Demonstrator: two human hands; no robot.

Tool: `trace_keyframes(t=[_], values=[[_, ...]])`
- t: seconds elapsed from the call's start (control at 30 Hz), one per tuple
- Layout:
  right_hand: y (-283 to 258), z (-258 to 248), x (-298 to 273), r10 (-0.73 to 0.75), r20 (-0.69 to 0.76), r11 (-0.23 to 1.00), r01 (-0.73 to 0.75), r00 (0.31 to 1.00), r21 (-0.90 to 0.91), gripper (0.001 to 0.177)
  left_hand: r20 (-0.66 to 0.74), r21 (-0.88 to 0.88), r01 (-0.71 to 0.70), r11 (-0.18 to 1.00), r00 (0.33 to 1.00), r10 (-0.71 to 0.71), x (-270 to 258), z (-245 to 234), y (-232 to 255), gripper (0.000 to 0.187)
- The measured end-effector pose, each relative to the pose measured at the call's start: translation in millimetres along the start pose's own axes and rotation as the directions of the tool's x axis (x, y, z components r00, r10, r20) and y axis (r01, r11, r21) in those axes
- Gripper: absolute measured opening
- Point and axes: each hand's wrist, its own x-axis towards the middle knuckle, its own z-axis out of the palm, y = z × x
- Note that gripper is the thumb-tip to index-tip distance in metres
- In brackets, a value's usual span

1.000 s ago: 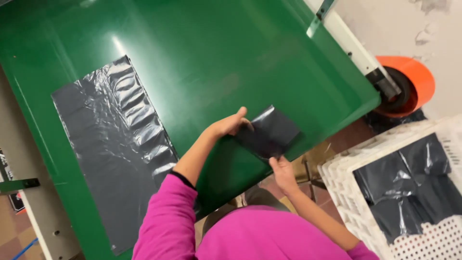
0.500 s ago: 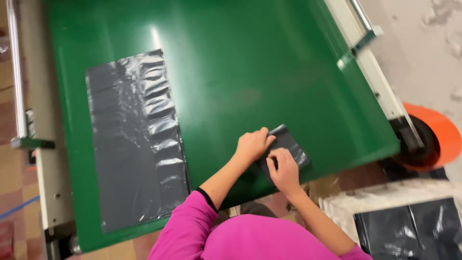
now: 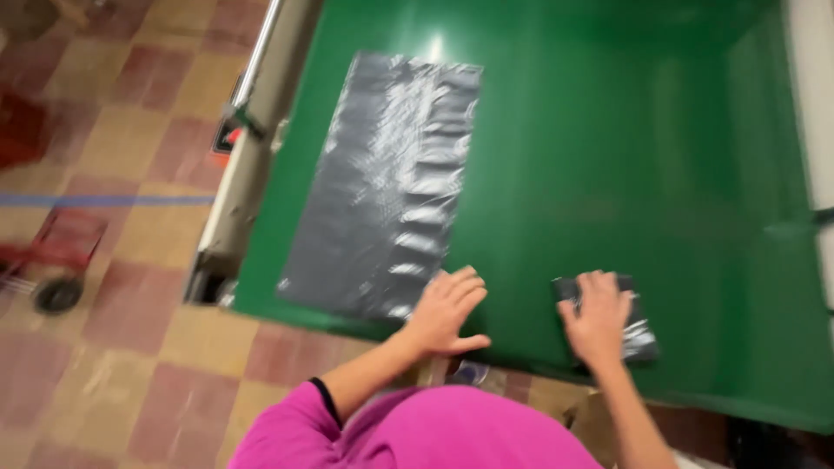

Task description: Folding plastic bags coming off a conveyor belt and placing them into a collection basket.

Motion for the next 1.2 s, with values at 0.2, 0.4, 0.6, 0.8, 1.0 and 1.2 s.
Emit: trace_keyframes(t=[0.2,0.4,0.6,0.8,1.0,1.2], values=[[-149,-14,-22,0.007,-0.050,0.891,0.016,0.999,0.454,0.072,0.150,0.401,0.027,0.915,0.984,-0.095,-114,-87,-74,0.112],[-262,39,-40,0.012,0.306,-0.023,-0.306,0.952,0.952,0.096,0.092,0.401,-0.011,0.916,0.995,-0.028,-149,-79,-109,0.098],[-301,40,-24,-0.010,0.274,-0.283,-0.265,0.962,0.922,0.105,-0.161,0.331,0.024,0.943,0.986,0.031,-144,-71,-100,0.070],[-322,26,-2,-0.283,0.000,0.740,0.219,0.959,0.636,0.095,-0.324,0.132,0.138,0.982,0.942,-0.088,-125,-75,-109,0.019],[-297,42,-3,-0.201,-0.029,0.868,0.192,0.979,0.457,0.066,-0.241,0.132,0.004,0.991,0.970,0.028,-129,-138,-104,0.028],[-227,8,-18,-0.087,0.385,0.691,-0.223,0.919,0.688,0.043,0.233,0.246,0.200,0.948,0.937,-0.259,-154,-207,-152,0.023]])
